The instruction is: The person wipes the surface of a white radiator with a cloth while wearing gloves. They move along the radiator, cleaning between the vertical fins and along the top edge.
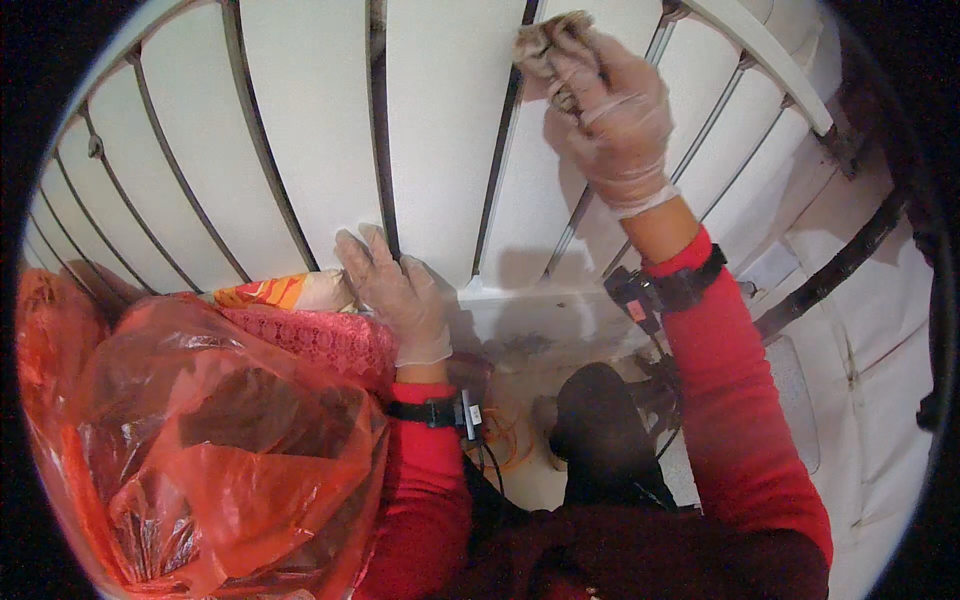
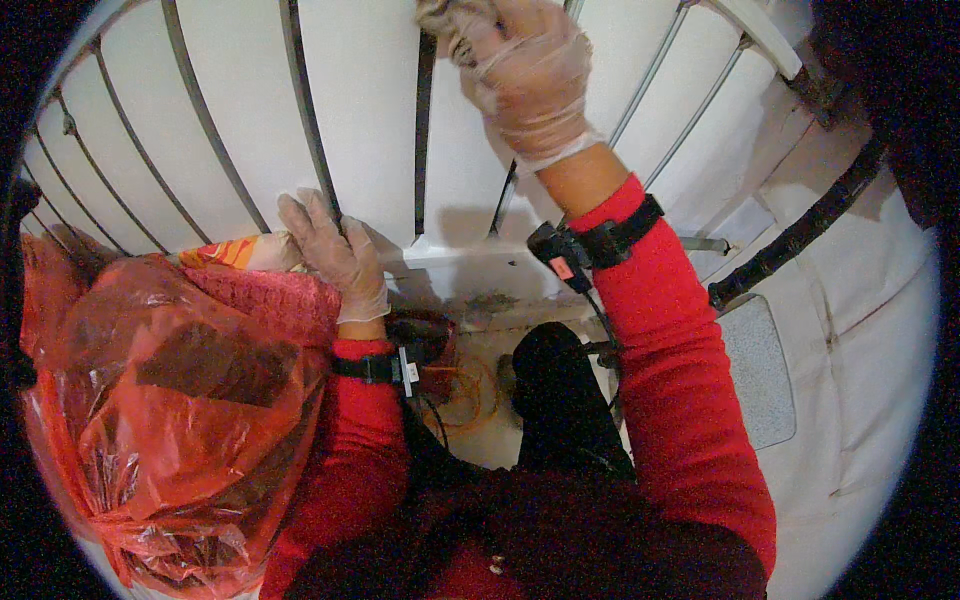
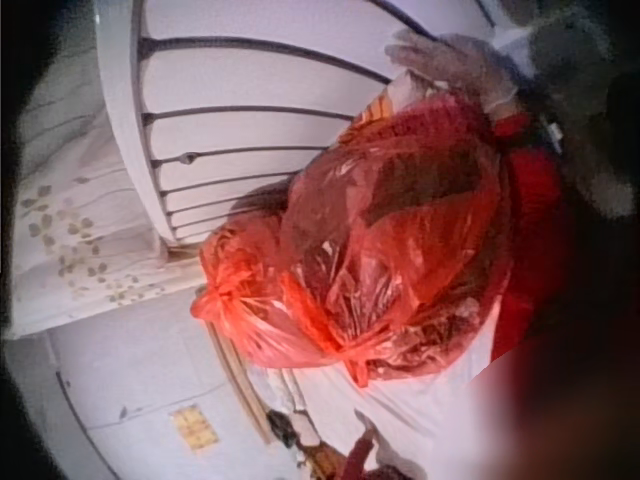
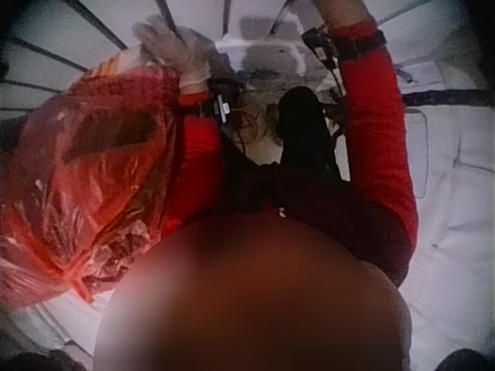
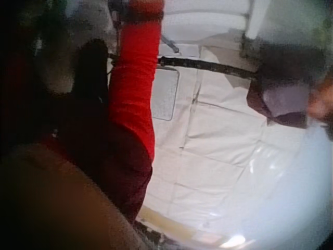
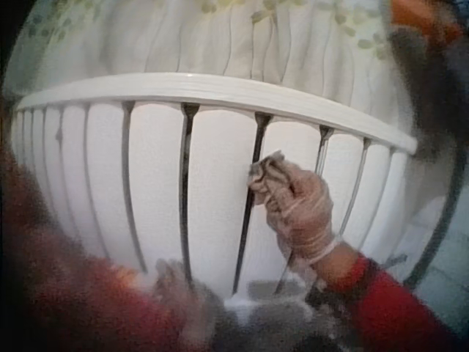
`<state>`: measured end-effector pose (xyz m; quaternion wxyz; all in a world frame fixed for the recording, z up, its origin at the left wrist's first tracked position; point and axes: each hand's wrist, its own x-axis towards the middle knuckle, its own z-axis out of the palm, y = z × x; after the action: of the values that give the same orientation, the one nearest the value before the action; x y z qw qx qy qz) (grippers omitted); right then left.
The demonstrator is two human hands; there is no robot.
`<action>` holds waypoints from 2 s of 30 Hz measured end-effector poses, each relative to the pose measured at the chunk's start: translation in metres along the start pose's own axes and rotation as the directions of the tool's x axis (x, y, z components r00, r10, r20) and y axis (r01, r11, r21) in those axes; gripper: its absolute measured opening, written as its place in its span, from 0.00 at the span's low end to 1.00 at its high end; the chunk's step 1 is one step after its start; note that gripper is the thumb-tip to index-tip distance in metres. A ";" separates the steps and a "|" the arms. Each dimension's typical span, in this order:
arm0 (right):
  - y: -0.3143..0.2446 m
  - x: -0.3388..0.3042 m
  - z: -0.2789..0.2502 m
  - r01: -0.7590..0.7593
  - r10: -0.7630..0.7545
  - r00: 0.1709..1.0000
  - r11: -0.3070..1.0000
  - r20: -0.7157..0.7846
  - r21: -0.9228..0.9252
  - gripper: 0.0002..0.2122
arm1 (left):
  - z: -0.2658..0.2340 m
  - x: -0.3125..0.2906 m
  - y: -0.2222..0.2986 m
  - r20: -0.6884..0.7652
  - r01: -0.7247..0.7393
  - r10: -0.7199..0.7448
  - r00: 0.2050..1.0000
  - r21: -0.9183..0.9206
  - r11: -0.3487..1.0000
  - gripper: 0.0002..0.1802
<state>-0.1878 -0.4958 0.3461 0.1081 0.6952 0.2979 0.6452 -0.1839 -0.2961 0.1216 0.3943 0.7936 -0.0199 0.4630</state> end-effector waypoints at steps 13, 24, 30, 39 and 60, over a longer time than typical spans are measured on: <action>-0.113 -0.181 0.020 -0.154 -0.107 0.769 0.926 0.630 0.345 0.21 | 0.001 -0.003 -0.002 -0.077 -0.044 0.038 0.996 -0.089 0.995 0.35; -0.060 -0.052 0.009 0.061 -0.109 0.980 0.960 0.164 0.272 0.16 | -0.002 0.001 -0.004 -0.187 -0.072 0.027 0.982 -0.239 0.968 0.33; -0.031 0.051 0.033 0.129 -0.131 0.989 0.991 -0.074 -0.030 0.20 | 0.001 0.000 -0.011 -0.232 -0.007 -0.073 0.970 -0.326 0.945 0.31; -0.125 -0.057 0.051 0.138 -0.287 0.882 0.916 0.374 0.377 0.20 | -0.002 -0.005 -0.009 -0.222 0.074 -0.169 0.960 -0.382 0.921 0.30; 0.066 -0.003 -0.068 0.050 -0.031 0.994 0.982 0.105 -0.184 0.21 | -0.005 -0.003 0.005 -0.141 0.052 -0.092 0.986 -0.265 0.963 0.30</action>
<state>-0.2353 -0.5659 0.3891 0.2007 0.7077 0.2447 0.6317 -0.1915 -0.2974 0.1236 0.5120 0.6975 -0.0218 0.5008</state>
